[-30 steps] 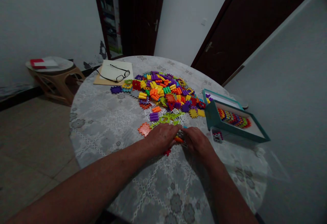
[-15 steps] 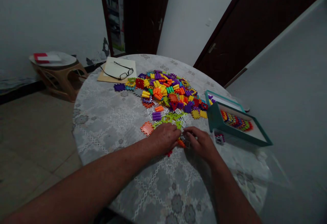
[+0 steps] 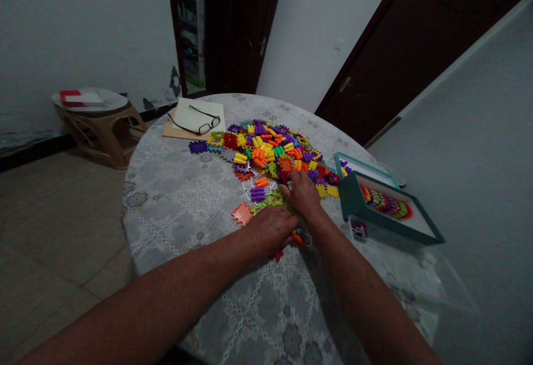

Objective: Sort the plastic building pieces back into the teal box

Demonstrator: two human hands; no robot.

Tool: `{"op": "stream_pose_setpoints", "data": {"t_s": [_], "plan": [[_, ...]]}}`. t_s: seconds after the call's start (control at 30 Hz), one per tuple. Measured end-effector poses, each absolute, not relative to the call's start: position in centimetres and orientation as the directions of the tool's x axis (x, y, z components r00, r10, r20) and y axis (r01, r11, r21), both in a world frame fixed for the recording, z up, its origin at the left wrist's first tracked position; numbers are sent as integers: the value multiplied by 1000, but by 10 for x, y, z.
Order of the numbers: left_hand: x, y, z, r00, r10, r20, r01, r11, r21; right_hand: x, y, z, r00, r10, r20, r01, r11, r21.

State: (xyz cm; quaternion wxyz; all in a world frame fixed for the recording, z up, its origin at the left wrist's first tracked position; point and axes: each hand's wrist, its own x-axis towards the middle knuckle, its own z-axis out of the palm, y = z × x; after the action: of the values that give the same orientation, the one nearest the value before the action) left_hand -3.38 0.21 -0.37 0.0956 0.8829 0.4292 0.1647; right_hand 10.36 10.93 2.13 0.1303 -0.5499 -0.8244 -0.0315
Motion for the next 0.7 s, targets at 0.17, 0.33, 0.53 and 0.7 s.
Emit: {"op": "stream_pose_setpoints", "data": {"t_s": [0.17,0.33,0.53,0.7], "plan": [[-33,2,-5,578,783,230,733,-622,276,106,107,20,-384,892,238,912,407,-51],[-33,4,-9,578,776,252,731,-630,263,112,109,14,-370,885,283,915,400,-55],[-34,3,-10,583,766,271,717,-642,272,140,96,23,-292,868,402,907,385,-172],[-36,3,-7,592,774,224,723,-633,277,179,55,29,-244,889,389,769,421,-481]]}}
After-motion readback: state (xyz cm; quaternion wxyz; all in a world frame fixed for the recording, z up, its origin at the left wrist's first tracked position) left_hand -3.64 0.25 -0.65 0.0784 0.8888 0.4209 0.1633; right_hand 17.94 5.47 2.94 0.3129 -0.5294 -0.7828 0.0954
